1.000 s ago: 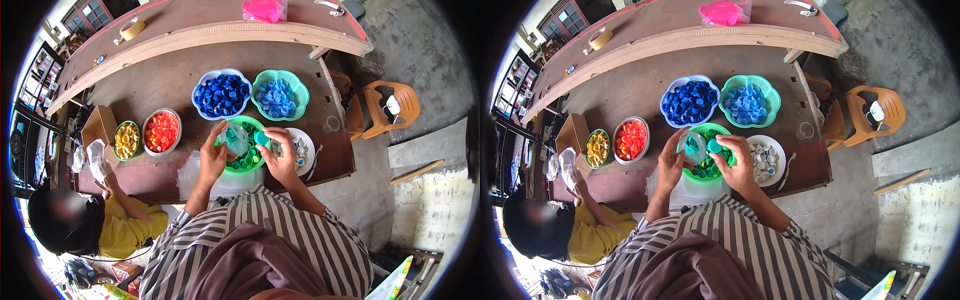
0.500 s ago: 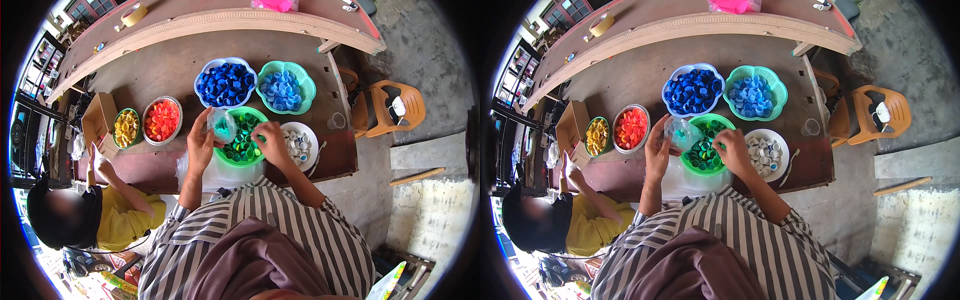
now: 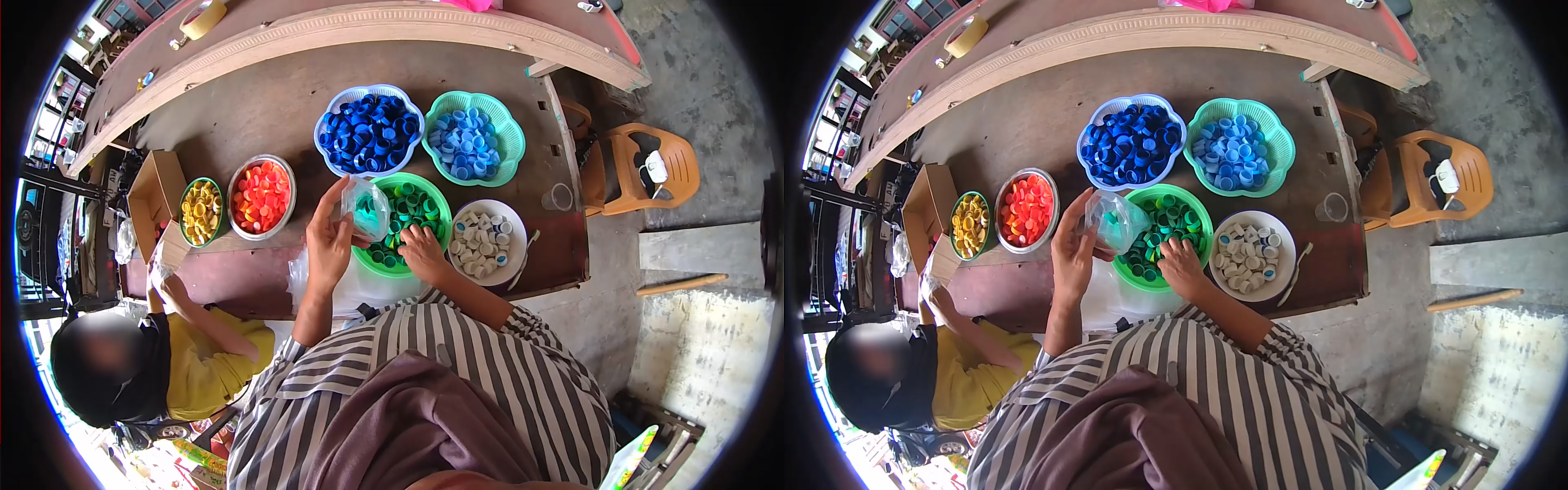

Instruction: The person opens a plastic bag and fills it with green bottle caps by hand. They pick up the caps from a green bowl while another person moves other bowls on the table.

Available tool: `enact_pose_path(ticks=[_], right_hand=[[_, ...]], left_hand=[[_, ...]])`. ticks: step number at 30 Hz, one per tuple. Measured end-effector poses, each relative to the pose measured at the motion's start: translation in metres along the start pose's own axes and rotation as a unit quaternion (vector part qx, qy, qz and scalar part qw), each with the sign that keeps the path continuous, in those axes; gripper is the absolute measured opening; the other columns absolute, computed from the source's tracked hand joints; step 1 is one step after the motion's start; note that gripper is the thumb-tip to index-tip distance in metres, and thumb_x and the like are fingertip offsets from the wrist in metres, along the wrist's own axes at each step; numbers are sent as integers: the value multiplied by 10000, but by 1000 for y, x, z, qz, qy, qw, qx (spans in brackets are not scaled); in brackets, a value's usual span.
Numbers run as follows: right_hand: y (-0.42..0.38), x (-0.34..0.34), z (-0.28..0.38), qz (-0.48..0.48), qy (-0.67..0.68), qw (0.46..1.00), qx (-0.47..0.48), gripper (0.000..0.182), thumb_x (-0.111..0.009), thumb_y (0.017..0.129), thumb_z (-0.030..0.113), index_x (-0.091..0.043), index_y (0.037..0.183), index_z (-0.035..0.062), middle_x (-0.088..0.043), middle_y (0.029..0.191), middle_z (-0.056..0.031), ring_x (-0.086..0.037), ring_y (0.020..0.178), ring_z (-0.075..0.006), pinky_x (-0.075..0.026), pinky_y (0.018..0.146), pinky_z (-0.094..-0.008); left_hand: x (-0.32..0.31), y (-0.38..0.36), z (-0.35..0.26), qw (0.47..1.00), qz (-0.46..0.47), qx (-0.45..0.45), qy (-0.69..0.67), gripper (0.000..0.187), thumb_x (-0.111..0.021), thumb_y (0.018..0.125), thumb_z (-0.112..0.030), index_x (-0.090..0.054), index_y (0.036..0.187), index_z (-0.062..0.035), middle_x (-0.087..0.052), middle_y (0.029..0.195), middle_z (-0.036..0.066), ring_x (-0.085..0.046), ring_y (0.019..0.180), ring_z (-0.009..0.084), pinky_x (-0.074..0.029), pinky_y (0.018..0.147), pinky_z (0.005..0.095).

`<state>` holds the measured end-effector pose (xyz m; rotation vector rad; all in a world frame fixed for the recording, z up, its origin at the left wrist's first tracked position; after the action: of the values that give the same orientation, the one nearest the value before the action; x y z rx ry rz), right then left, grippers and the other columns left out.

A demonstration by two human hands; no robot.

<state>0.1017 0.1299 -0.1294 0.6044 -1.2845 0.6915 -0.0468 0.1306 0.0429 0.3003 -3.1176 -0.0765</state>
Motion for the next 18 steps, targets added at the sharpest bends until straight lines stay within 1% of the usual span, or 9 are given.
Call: enact_pose_path(ticks=[4, 6, 8, 10, 11, 12, 14, 17, 18], right_hand=[[-2, 5, -15, 38, 130, 990, -34, 79, -745, 721, 175, -721, 787, 138, -572, 964, -28, -510, 1000, -228, -396, 854, -390], [-6, 0, -36, -8, 324, 936, -139, 180, -797, 688, 177, -721, 835, 106, -592, 992, -44, -528, 991, -257, -421, 880, -399], [-13, 9, -45, -50, 345, 927, -142, 208, -777, 734, 177, -715, 899, 68, -623, 1035, -72, -576, 976, -263, -470, 870, -356], [-16, 10, -53, -17, 523, 829, -197, 241, -778, 775, 207, -691, 882, 10, -645, 1063, -79, -617, 996, -230, -485, 845, -331], [-17, 3, -54, 31, 606, 762, -227, 296, -751, 828, 203, -655, 987, -27, -652, 1091, -108, -652, 968, -204, -502, 817, -284], [-19, 4, -57, 28, 606, 761, -228, 296, -751, 828, 203, -655, 987, -27, -652, 1091, -108, -652, 968, -204, -502, 817, -284], [-29, -12, -52, 87, 766, 557, -310, 256, -701, 873, 134, -607, 1058, -15, -648, 1077, -115, -657, 975, -211, -506, 854, -274], [-32, -11, -46, 54, 839, 448, -304, 228, -676, 884, 82, -577, 1071, -3, -644, 1035, -112, -663, 979, -234, -533, 849, -302], [-33, -11, -45, 54, 839, 449, -303, 228, -676, 884, 82, -577, 1071, -3, -644, 1035, -112, -663, 979, -234, -533, 849, -302]], left_hand=[[2, 2, 4, 1000, 6, 14, -8, 531, -389, 889, 103, -392, 1405, -21, -505, 1362, 161, -677, 691, 152, -580, 575, 247], [4, 3, 6, 1000, 5, 21, -8, 527, -391, 891, 101, -390, 1405, -19, -502, 1364, 164, -678, 690, 151, -579, 571, 245], [4, 5, 7, 1000, 8, 25, -8, 524, -392, 894, 99, -388, 1405, -16, -500, 1366, 167, -678, 689, 150, -578, 567, 242], [4, 8, 7, 1000, 2, 16, -8, 519, -391, 899, 96, -382, 1406, -13, -495, 1371, 169, -679, 696, 148, -574, 562, 236], [3, 10, 6, 1000, 5, 15, -8, 519, -391, 899, 96, -382, 1406, -13, -495, 1371, 169, -679, 696, 148, -574, 562, 236], [2, 11, 6, 1000, 7, 16, -9, 518, -390, 900, 96, -381, 1406, -12, -493, 1373, 169, -679, 699, 147, -572, 560, 234], [0, 12, 6, 1000, 10, 17, -9, 517, -389, 901, 96, -379, 1407, -11, -492, 1376, 170, -680, 701, 146, -570, 558, 232], [-1, 12, 6, 1000, 15, 16, -14, 514, -391, 903, 92, -380, 1406, -12, -494, 1375, 169, -680, 704, 149, -570, 562, 232], [-1, 12, 7, 1000, 19, 16, -11, 514, -390, 903, 91, -381, 1406, -13, -494, 1375, 168, -679, 701, 149, -571, 563, 233]])
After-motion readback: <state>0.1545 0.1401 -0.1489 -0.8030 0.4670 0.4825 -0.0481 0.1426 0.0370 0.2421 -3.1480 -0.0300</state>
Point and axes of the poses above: each hand's wrist, its own y-axis towards the middle knuckle, its own x-axis out of the back of the hand, z = x × y, the point moved 7 cm from there along y, towards the middle knuckle
